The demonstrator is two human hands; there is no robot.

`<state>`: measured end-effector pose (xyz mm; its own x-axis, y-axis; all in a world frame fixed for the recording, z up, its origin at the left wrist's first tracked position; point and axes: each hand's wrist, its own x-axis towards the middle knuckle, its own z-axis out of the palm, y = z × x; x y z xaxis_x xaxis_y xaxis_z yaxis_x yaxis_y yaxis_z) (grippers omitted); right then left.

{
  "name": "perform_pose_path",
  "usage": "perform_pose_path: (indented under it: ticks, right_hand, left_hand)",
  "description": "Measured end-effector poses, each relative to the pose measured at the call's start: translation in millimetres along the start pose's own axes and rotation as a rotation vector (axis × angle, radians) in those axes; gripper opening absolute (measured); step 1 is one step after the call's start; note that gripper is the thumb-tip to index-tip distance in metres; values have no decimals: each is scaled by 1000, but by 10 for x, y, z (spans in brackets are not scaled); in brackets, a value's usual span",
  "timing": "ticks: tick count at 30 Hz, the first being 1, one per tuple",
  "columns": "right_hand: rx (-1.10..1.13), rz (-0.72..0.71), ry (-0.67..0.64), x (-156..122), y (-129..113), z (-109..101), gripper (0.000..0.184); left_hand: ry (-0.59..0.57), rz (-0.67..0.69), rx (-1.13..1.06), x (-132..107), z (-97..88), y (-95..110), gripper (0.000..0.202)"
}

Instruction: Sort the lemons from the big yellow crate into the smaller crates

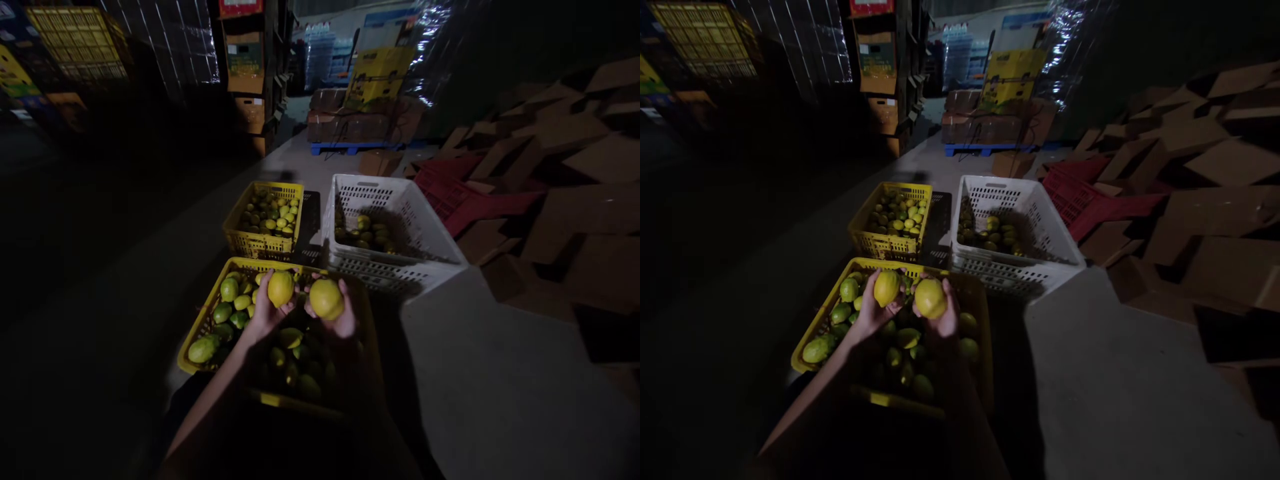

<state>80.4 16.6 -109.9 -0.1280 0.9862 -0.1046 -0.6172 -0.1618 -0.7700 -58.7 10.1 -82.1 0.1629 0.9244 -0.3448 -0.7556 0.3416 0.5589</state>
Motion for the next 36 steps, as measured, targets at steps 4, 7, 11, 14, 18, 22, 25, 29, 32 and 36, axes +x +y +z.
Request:
perform_pose_path:
  ticks: [4,7,11,14,18,22,25,29,32,36]
  right_hand:
    - [144,22,62,-30,52,72,36]
    - [137,-12,127,-50,24,101,28]
    - [108,-21,183,-45,10,95,27]
    - [77,-3,188,-39,41,97,31]
    - [109,7,234,-37,98,107,31]
    - [122,1,229,-24,156,64,31]
    - [49,-25,215,8,188,-2,32]
    - [-80,-104,208,66,176,-64,36]
    - [-224,-210,240,53,160,-48,36]
    - [-361,-325,301,-100,219,40,48]
  left_hand:
    - [76,-77,-319,19,0,-45,36]
    - [92,26,-465,38,-42,-50,37]
    - [140,109,-476,71,-95,-41,39]
    - [164,100,-469,79,-91,-52,38]
    - [181,51,-521,55,-45,-81,34]
    - [189,39,-525,16,-10,-71,32]
    - [183,27,-466,39,-11,-48,30]
    - [251,-83,-326,154,-61,-120,19]
    - [393,-187,-211,193,-147,-301,13]
    - [497,-200,-117,197,-232,-447,10]
